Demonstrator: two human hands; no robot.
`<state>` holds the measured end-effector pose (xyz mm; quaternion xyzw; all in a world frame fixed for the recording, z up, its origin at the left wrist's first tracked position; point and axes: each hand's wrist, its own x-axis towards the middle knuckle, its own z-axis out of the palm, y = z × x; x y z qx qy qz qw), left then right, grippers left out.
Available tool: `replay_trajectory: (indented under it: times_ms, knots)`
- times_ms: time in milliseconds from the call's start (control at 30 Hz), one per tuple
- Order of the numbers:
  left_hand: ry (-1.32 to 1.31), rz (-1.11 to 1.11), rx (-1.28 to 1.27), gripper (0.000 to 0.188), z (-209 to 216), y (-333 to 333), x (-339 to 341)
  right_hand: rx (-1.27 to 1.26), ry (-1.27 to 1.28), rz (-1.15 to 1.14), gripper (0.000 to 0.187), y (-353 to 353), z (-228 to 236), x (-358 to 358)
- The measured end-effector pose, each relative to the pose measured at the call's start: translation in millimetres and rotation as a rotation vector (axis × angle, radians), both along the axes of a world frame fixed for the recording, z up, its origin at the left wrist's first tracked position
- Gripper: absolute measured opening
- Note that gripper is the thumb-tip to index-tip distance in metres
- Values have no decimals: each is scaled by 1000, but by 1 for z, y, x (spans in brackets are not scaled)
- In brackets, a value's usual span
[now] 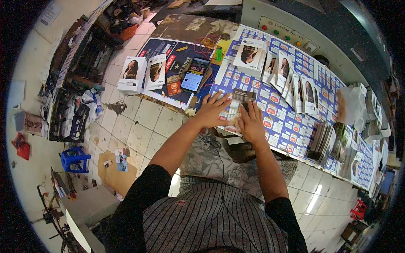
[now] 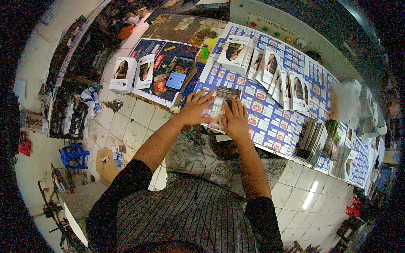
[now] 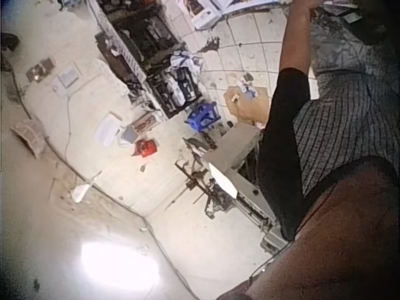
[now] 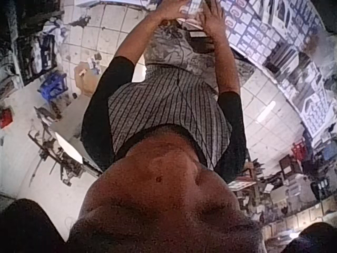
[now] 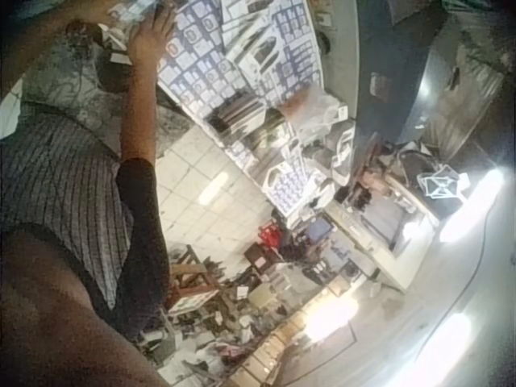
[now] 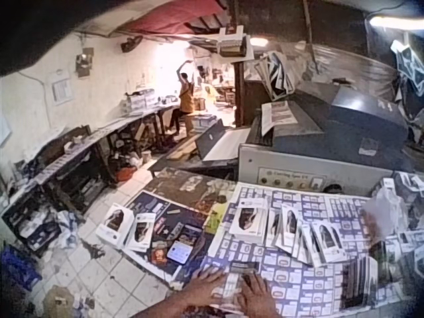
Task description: The person folds printed paper packaging along pre-scored lines by hand, handling them one at a time and stacking them after folding.
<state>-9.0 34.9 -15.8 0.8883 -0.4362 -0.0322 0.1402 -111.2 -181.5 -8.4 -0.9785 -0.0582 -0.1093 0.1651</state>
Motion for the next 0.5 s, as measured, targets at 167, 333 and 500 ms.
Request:
replay_trajectory:
  times_ms: [167,333,500]
  knots:
    - [20,3,39,97,6,-2,-1,11,-3,-5,50,0,1,0]
    - [40,1,19,96,8,-3,-1,42,-6,-4,49,-2,-2,0]
    - [29,-28,29,92,10,-2,0,54,3,-14,49,-3,-1,0]
